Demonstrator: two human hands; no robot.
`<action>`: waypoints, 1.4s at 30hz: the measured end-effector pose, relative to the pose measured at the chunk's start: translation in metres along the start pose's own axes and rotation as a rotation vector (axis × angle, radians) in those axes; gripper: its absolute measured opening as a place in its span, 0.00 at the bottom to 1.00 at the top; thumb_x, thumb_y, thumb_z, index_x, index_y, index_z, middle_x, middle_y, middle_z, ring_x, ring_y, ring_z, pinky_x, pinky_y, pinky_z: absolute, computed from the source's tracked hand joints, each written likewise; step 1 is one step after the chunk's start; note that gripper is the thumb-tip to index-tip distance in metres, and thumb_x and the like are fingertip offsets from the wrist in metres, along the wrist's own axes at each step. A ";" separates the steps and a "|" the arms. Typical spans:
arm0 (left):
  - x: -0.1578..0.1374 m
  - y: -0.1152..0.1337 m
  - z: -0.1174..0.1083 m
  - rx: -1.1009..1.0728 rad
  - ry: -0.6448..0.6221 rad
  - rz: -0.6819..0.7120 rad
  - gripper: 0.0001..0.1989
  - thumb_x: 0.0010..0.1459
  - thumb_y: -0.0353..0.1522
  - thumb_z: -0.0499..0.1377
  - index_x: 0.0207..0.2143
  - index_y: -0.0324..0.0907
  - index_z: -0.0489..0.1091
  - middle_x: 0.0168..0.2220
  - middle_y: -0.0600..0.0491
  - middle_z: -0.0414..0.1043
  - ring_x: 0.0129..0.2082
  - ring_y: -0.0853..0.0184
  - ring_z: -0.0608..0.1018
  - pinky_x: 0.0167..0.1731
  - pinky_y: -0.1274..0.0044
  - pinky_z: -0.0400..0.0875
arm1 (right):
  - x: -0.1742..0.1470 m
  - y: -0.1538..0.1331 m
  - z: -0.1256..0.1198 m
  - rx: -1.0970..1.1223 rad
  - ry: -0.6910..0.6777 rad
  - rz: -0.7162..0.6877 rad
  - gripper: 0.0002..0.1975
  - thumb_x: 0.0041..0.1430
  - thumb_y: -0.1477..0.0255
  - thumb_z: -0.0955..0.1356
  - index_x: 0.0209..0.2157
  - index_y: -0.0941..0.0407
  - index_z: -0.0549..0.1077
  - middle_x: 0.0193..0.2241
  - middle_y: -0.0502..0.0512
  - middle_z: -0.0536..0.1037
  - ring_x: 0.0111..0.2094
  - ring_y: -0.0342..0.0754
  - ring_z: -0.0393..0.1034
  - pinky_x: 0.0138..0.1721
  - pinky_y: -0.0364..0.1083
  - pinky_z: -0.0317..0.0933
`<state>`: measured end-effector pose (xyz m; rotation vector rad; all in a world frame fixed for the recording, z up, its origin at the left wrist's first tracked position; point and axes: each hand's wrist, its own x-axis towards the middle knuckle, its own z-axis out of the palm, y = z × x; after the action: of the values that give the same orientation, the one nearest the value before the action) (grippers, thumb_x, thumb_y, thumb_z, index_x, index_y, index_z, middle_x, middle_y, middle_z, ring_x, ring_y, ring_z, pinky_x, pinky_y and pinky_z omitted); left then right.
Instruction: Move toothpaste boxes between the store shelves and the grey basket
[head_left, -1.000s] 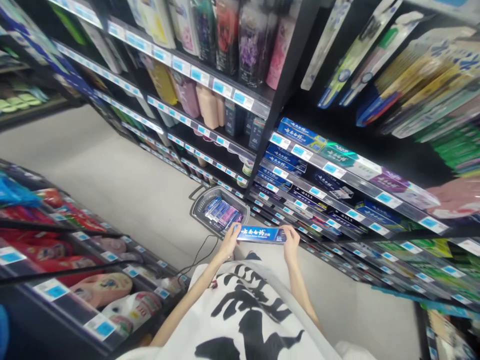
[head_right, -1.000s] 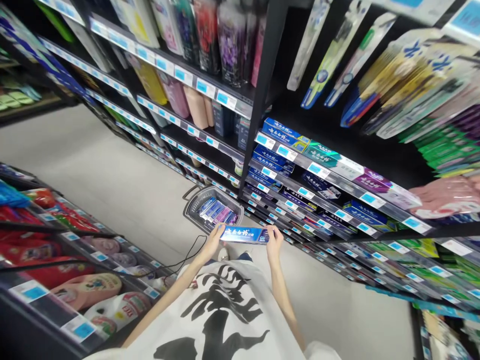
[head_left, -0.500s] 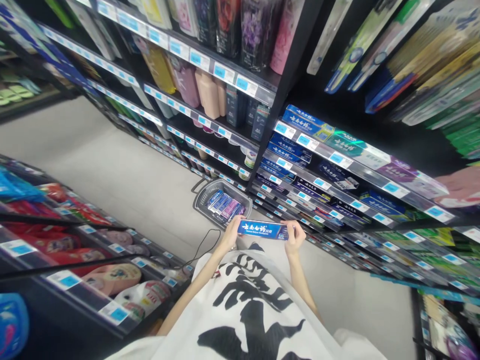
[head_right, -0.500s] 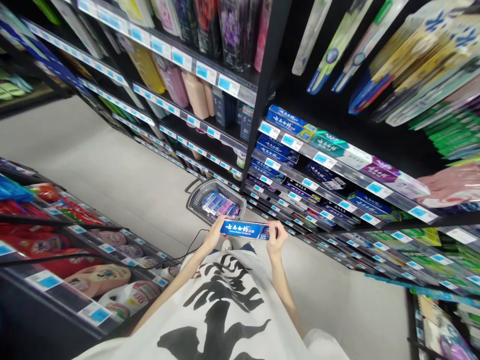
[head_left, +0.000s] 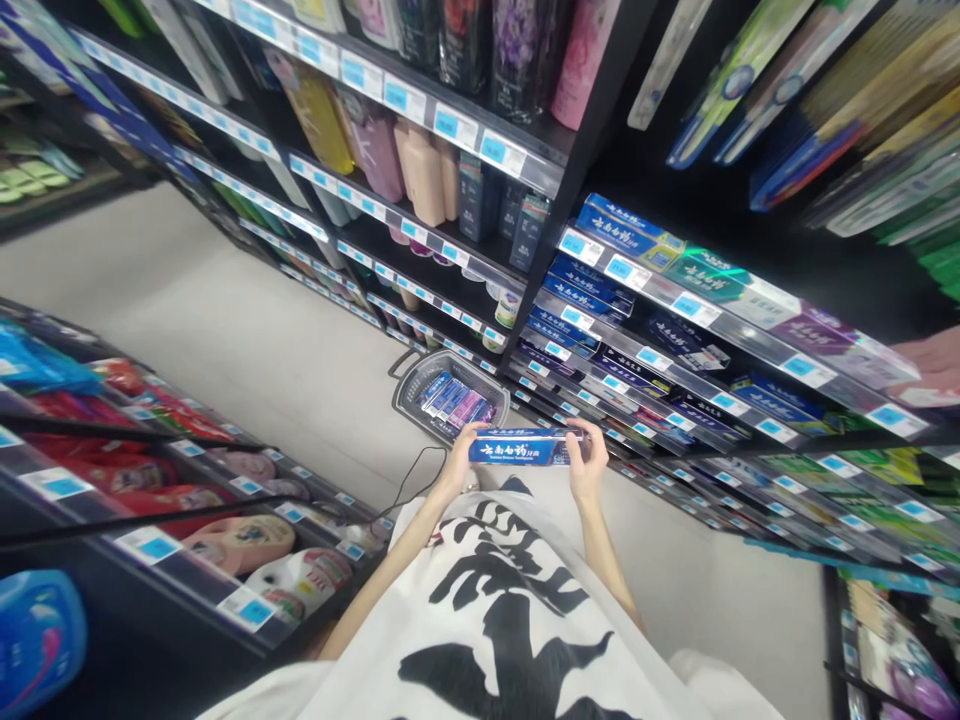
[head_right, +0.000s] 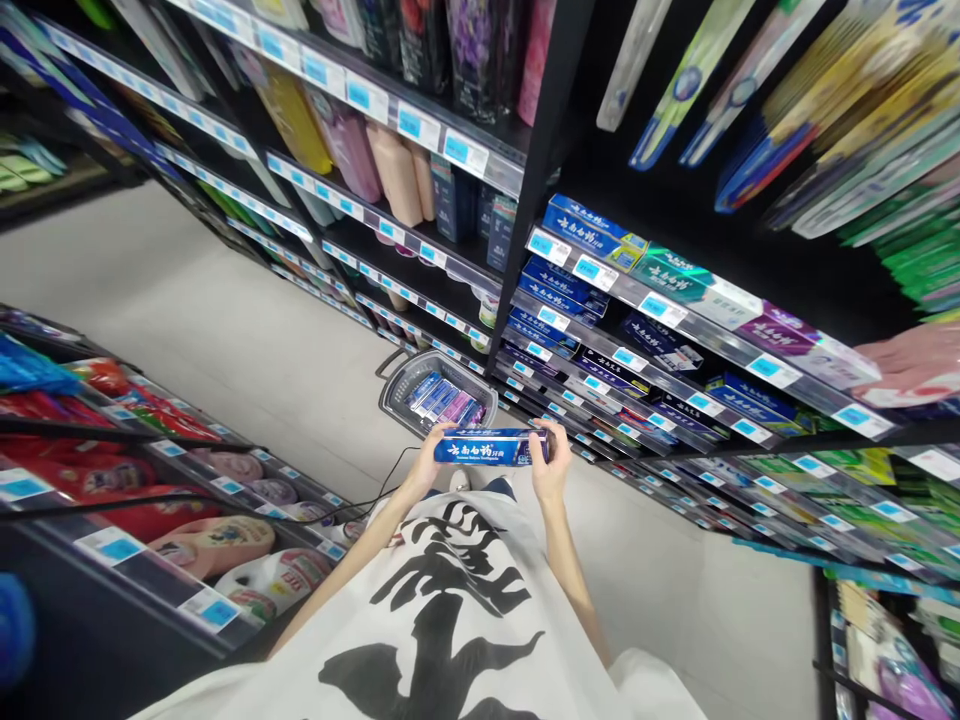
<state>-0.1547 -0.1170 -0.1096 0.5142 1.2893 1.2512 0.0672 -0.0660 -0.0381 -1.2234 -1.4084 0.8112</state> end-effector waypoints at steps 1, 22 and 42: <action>0.000 0.001 0.000 -0.024 -0.003 0.008 0.21 0.60 0.46 0.53 0.49 0.46 0.70 0.48 0.51 0.71 0.35 0.67 0.73 0.27 0.80 0.67 | 0.000 0.001 0.002 0.015 0.023 0.043 0.14 0.61 0.64 0.70 0.47 0.54 0.74 0.47 0.58 0.77 0.50 0.53 0.72 0.50 0.51 0.66; -0.027 0.029 0.008 0.104 -0.151 0.233 0.26 0.53 0.42 0.68 0.51 0.44 0.67 0.49 0.46 0.76 0.51 0.57 0.77 0.49 0.70 0.72 | -0.021 0.023 -0.009 0.298 -0.063 0.547 0.19 0.55 0.54 0.72 0.39 0.54 0.75 0.30 0.51 0.74 0.27 0.45 0.66 0.23 0.44 0.63; -0.024 -0.002 -0.019 0.028 0.031 0.165 0.31 0.44 0.43 0.73 0.46 0.38 0.70 0.40 0.52 0.75 0.36 0.66 0.78 0.41 0.74 0.74 | -0.008 0.014 0.007 -0.016 -0.367 0.518 0.19 0.60 0.51 0.67 0.38 0.54 0.71 0.33 0.51 0.72 0.30 0.44 0.68 0.31 0.45 0.67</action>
<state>-0.1659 -0.1456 -0.1069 0.6336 1.3129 1.3844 0.0630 -0.0693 -0.0553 -1.5342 -1.3964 1.4416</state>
